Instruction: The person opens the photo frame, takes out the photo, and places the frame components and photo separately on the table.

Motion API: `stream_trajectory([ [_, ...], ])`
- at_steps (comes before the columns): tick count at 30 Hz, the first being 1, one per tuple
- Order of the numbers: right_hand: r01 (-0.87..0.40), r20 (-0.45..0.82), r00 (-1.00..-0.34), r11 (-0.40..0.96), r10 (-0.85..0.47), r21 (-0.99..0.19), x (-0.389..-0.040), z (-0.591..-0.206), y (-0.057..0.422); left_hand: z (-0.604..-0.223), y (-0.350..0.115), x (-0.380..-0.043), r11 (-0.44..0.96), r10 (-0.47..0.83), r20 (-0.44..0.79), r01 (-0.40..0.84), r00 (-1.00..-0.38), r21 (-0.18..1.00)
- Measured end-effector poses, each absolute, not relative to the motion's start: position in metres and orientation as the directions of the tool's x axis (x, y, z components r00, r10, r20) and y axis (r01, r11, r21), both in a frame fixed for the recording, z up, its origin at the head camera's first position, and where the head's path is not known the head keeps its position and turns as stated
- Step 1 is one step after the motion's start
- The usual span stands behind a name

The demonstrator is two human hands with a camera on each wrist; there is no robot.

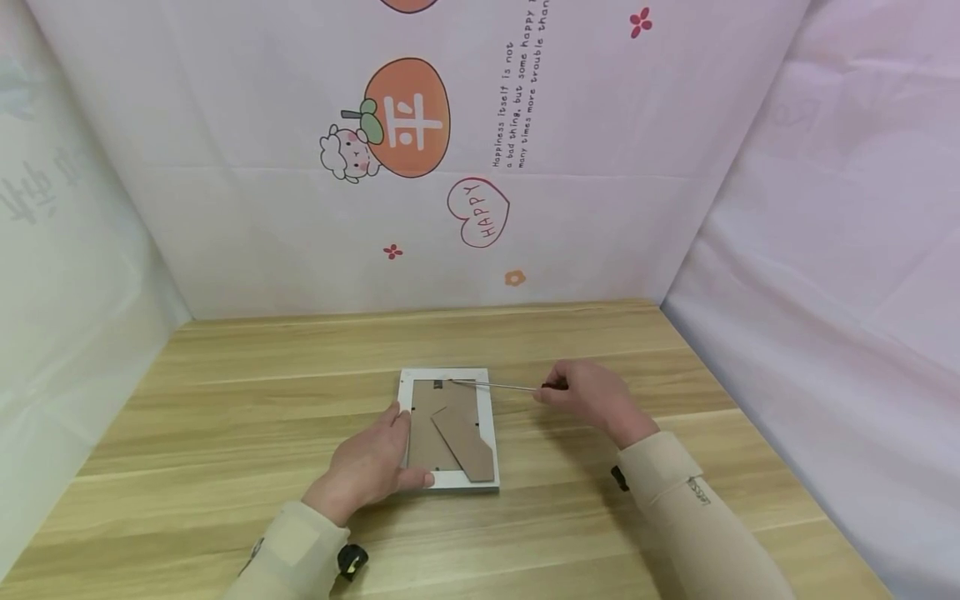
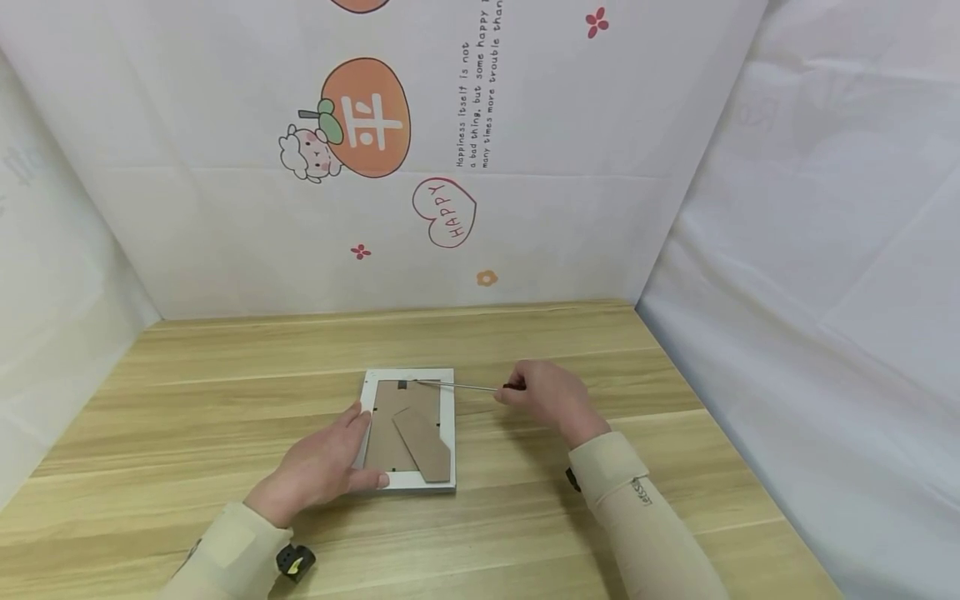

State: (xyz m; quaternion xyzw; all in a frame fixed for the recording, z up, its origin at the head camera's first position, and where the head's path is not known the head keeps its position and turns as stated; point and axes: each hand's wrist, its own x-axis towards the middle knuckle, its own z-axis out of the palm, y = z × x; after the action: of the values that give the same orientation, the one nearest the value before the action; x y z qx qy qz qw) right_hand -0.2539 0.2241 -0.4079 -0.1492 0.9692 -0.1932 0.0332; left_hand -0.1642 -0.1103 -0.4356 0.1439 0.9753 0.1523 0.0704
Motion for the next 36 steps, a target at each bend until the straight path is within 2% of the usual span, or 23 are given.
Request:
stream_trajectory([
  [8,-0.329,0.037,-0.940,0.869,-0.339,-0.369,-0.253,-0.409,0.221,-0.438,-0.111,-0.166,0.915,0.299,-0.105,0.254,-0.949,0.313],
  [15,-0.321,0.036,-0.944,0.883,-0.329,-0.342,-0.254,-0.411,0.218,-0.439,-0.111,-0.166,0.914,0.298,-0.107,0.251,-0.949,0.319],
  [36,-0.310,0.024,-0.945,0.868,-0.327,-0.389,-0.252,-0.400,0.218,-0.437,-0.110,-0.167,0.917,0.295,-0.098,0.253,-0.950,0.308],
])
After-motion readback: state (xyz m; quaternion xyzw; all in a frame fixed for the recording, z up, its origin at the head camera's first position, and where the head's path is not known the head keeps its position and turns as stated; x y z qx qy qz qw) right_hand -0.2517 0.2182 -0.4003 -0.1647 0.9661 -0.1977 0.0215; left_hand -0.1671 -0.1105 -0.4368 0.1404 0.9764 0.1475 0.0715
